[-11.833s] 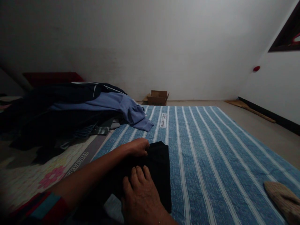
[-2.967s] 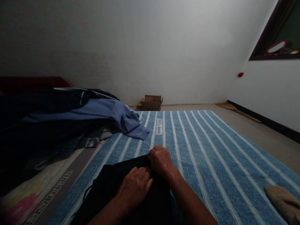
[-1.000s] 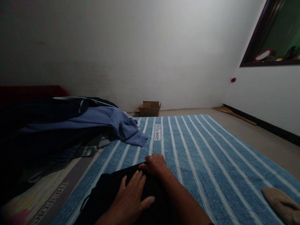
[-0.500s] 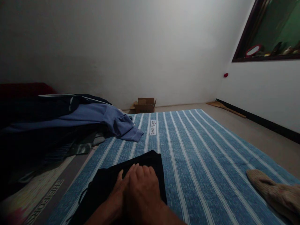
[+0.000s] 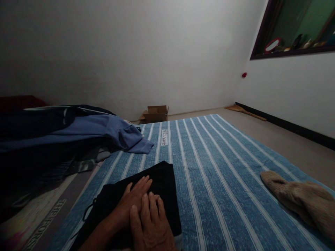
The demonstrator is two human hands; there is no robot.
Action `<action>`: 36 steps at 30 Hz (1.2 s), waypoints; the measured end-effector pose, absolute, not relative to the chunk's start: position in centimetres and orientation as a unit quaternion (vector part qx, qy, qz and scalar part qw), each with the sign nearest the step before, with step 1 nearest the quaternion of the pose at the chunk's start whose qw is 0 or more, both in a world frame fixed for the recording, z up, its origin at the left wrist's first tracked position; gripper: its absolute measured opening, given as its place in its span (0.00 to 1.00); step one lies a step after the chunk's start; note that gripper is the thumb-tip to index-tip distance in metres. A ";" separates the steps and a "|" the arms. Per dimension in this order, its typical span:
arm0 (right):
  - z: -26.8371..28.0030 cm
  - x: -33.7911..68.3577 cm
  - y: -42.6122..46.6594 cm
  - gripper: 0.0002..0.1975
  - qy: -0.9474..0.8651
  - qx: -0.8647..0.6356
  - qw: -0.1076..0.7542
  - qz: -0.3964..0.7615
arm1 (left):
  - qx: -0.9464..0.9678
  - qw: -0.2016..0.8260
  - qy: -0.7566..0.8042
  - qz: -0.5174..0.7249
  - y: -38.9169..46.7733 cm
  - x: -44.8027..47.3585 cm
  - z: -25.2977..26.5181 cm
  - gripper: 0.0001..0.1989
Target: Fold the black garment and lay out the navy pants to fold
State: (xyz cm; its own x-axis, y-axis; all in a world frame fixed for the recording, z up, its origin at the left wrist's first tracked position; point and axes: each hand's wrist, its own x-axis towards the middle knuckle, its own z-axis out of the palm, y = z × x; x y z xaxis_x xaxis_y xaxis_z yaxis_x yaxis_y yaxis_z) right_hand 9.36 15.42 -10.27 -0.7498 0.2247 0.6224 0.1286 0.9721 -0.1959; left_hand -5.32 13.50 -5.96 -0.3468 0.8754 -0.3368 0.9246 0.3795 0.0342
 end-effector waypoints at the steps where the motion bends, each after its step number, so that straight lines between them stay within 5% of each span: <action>1: -10.3 9.5 15.3 0.41 -0.936 -0.094 0.333 0.066 | 0.553 0.155 0.815 -0.071 13.5 -5.5 -5.9 0.28; 10: -11.1 9.5 14.6 0.35 -0.957 -0.089 0.267 0.068 | 0.595 0.162 0.785 0.061 14.3 -8.1 -3.0 0.21; 19: -11.5 9.2 14.4 0.32 -0.956 -0.092 0.271 0.070 | 0.610 0.095 0.787 -0.023 25.5 -5.6 -2.1 0.12; 23: -12.5 8.5 14.1 0.32 -0.940 -0.108 0.320 0.039 | 0.602 0.120 0.789 -0.014 27.4 -6.7 -4.5 0.12; 30: -14.3 7.0 13.6 0.13 -0.886 -0.152 0.437 -0.034 | 0.618 0.175 0.761 0.091 27.8 -8.3 -6.5 0.08; 36: -15.2 6.4 13.4 0.12 -0.875 -0.154 0.458 -0.046 | 0.591 0.171 0.763 0.200 27.9 -8.4 -7.9 0.09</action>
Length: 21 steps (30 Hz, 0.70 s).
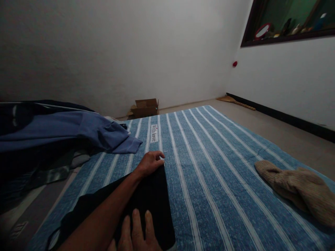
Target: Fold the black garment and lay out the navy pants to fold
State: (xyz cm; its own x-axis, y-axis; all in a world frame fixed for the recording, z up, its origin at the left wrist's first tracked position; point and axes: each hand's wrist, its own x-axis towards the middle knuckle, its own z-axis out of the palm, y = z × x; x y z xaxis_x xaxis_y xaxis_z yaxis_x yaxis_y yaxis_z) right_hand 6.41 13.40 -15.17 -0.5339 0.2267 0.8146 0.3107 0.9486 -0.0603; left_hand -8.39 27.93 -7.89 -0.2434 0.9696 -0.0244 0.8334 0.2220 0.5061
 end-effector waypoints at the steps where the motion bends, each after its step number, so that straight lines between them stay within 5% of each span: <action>1: -15.2 6.4 13.4 0.13 -0.873 -0.154 0.461 -0.045 | 0.587 0.171 0.762 0.214 27.9 -8.4 -8.0 0.09; 21: -14.2 7.6 13.5 0.16 -0.893 -0.156 0.420 -0.042 | 0.564 0.178 0.754 0.287 27.9 -8.4 -9.1 0.05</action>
